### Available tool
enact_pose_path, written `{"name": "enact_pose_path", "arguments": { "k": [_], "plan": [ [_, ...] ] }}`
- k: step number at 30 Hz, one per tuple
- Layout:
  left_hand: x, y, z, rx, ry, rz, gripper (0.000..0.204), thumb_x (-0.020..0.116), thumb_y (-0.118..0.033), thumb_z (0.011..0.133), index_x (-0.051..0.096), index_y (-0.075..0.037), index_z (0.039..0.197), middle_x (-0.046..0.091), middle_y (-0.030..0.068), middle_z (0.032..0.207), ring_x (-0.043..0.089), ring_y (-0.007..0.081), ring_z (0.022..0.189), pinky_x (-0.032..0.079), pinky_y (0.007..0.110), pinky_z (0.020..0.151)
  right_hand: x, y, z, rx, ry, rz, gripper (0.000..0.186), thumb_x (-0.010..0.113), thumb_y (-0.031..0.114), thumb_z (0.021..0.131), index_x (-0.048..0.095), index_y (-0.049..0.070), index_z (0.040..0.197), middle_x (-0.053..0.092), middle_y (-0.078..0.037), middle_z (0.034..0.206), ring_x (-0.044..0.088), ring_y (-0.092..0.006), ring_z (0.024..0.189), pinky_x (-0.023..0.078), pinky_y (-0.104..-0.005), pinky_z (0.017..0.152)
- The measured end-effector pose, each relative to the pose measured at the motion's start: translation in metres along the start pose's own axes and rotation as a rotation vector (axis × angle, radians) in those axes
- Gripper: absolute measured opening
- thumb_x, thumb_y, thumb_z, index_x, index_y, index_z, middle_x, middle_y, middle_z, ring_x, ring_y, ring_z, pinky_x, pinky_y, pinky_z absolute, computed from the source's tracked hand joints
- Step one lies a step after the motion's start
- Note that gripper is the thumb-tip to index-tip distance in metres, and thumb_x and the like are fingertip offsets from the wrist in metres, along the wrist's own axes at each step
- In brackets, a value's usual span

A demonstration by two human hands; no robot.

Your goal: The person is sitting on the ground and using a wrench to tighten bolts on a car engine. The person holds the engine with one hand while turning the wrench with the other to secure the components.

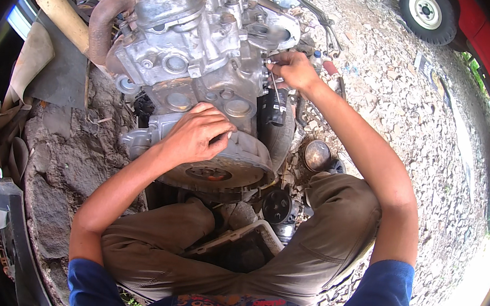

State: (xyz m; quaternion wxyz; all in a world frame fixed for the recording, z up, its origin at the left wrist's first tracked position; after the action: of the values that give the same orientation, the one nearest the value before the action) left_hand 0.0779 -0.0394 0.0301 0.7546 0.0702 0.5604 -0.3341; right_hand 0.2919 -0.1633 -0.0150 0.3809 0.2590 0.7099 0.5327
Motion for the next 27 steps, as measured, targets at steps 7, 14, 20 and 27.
{"name": "enact_pose_path", "arguments": {
  "k": [7,14,20,27],
  "plan": [
    [0.000,0.000,0.000,-0.003,0.018,0.015,0.011,0.067,-0.006,0.081,0.069,-0.002,0.091,0.070,0.0083,0.088,0.066,0.0259,0.087,0.046,0.039,0.091,-0.010,-0.001,-0.001,-0.032,-0.034,0.074,0.040,0.070,0.015,0.094,0.060,-0.007,0.125,0.070,-0.012,0.106,0.070,-0.0185,0.089,0.062,-0.0308,0.069],
    [0.001,0.000,0.001,-0.006,0.020,0.005,0.011,0.067,-0.006,0.082,0.069,-0.002,0.092,0.070,0.0086,0.089,0.066,0.0260,0.088,0.046,0.040,0.091,-0.009,-0.015,0.013,-0.258,-0.072,-0.048,0.040,0.074,0.016,0.092,0.063,-0.005,0.124,0.073,-0.012,0.099,0.069,-0.0141,0.085,0.059,-0.0282,0.070],
    [0.000,-0.001,0.000,0.002,0.008,0.007,0.011,0.067,-0.006,0.082,0.069,-0.002,0.092,0.070,0.0084,0.089,0.066,0.0262,0.088,0.046,0.040,0.091,-0.006,-0.026,0.014,-0.326,-0.061,0.063,0.037,0.074,0.014,0.092,0.066,-0.004,0.123,0.074,-0.009,0.098,0.067,-0.0111,0.083,0.057,-0.0263,0.072],
    [0.001,-0.001,0.001,0.005,0.017,0.021,0.010,0.068,-0.006,0.081,0.069,-0.002,0.091,0.070,0.0085,0.089,0.066,0.0259,0.087,0.047,0.039,0.090,-0.007,-0.025,0.015,-0.287,-0.084,0.001,0.032,0.070,0.022,0.095,0.070,-0.003,0.117,0.074,-0.009,0.092,0.067,-0.0094,0.076,0.056,-0.0258,0.069]
  ]
}}
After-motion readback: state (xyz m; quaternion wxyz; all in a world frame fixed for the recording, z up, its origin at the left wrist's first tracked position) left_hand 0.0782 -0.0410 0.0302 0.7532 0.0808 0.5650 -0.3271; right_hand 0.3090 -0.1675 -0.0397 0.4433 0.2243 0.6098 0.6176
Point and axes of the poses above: each hand's wrist, its own z-axis towards the middle knuckle, its own x-axis out of the palm, y = z × x, the point moved 7 cm from there along z, towards the middle knuckle
